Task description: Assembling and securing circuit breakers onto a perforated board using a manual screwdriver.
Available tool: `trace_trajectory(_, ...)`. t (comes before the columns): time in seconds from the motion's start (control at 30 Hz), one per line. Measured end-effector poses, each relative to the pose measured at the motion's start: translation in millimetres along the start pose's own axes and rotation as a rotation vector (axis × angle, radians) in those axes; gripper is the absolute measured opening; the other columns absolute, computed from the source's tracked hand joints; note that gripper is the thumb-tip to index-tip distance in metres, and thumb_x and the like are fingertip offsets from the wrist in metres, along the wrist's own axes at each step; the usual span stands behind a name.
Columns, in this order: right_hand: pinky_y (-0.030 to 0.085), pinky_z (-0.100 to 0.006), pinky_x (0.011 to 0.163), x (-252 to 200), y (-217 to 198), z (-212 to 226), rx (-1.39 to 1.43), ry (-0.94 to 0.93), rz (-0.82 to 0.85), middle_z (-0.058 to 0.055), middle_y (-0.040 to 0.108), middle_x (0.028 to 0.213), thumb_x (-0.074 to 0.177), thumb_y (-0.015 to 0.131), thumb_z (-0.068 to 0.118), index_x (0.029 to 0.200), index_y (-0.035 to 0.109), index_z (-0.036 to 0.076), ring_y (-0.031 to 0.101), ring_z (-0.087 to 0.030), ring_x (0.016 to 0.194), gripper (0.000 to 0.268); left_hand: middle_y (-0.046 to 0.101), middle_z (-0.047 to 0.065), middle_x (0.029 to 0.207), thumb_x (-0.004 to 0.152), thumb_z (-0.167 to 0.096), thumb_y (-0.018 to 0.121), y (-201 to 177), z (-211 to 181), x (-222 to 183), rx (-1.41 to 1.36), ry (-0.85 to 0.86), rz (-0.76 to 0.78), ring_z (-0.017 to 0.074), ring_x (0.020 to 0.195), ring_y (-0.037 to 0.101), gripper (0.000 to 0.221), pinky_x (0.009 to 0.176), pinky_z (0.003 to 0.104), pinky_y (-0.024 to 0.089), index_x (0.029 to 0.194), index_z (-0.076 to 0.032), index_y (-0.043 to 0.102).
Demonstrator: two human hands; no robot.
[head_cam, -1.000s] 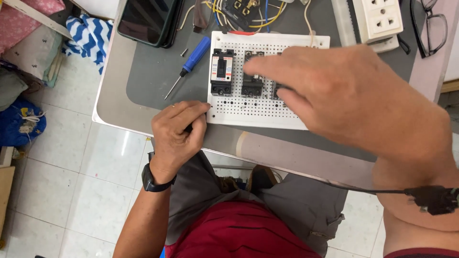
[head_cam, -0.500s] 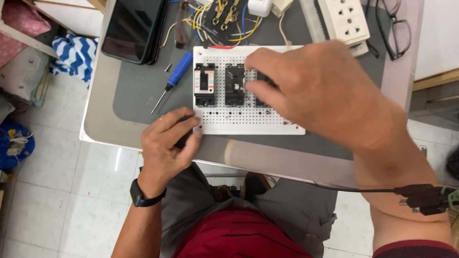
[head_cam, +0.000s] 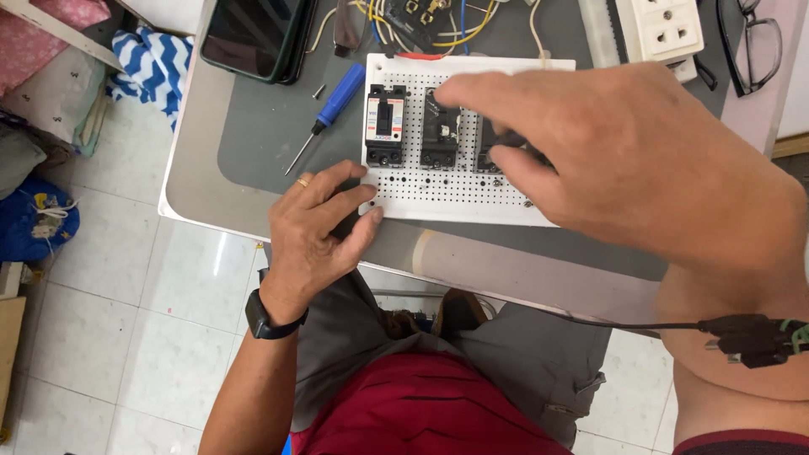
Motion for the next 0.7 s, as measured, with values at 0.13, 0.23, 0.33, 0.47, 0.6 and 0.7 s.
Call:
trace_trajectory(0.13,0.034,-0.033,0.040,-3.0,13.5,-5.0,-0.209,0.004,-0.042,0.006,0.055,0.066,0.105,0.061,0.026,0.115,0.061,0.018,0.057,-0.016,0.053,0.012,0.067,0.012,0.110,0.090,-0.012,0.072,0.3,0.4,-0.4,-0.017,-0.024,-0.003,0.0222,0.069,0.051,0.009,0.067,0.032,0.044,0.094,-0.004,0.072)
trace_trajectory(0.23,0.034,-0.036,0.043,0.2,4.5,-2.6,-0.187,0.017,-0.039,0.004,0.055,0.069,0.104,0.063,0.029,0.115,0.058,0.018,0.057,-0.020,0.056,0.016,0.067,0.012,0.110,0.090,-0.012,0.072,0.3,1.1,-0.2,-0.019,-0.032,-0.007,0.0218,0.068,0.051,0.010,0.067,0.032,0.044,0.095,-0.004,0.073)
trace_trajectory(0.33,0.040,-0.040,0.042,0.5,0.7,0.3,-0.048,-0.010,-0.012,0.002,0.065,0.082,0.096,0.058,0.018,0.128,0.060,0.017,0.062,-0.022,0.064,0.032,0.067,0.012,0.110,0.090,-0.013,0.072,0.3,2.0,-1.1,-0.022,-0.037,-0.010,0.0220,0.069,0.052,0.011,0.067,0.032,0.045,0.095,-0.004,0.073)
trace_trajectory(0.47,0.026,-0.028,0.040,-4.2,15.5,-5.0,-0.351,-0.020,-0.065,0.007,0.035,0.049,0.111,0.065,0.035,0.107,0.061,0.023,0.046,-0.013,0.042,0.013,0.067,0.012,0.108,0.090,-0.013,0.071,1.0,2.0,-1.0,-0.025,-0.039,-0.013,0.0231,0.071,0.055,0.010,0.069,0.033,0.046,0.094,-0.004,0.073)
trace_trajectory(0.6,0.034,-0.033,0.041,-0.2,1.5,0.8,-0.106,-0.021,0.003,0.004,0.054,0.062,0.099,0.060,0.019,0.119,0.059,0.016,0.052,-0.016,0.051,0.020,0.067,0.012,0.107,0.090,-0.013,0.071,-1.0,-0.1,-0.6,-0.026,-0.031,-0.013,0.0227,0.071,0.055,0.010,0.068,0.032,0.045,0.094,-0.003,0.073)
trace_trajectory(0.7,0.044,-0.040,0.044,-0.4,9.9,0.0,-0.119,-0.004,0.005,0.004,0.066,0.085,0.092,0.057,0.018,0.122,0.060,0.021,0.065,-0.022,0.070,0.030,0.066,0.013,0.110,0.092,-0.013,0.069,-3.5,-1.5,0.6,-0.053,-0.022,-0.003,0.0231,0.071,0.053,0.011,0.069,0.033,0.045,0.095,-0.003,0.072)
Point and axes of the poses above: each hand's wrist, its own x-axis towards the middle knuckle, its own y-axis out of the palm, z = x × y, the point moved 3 cm from there along x, towards the middle knuckle
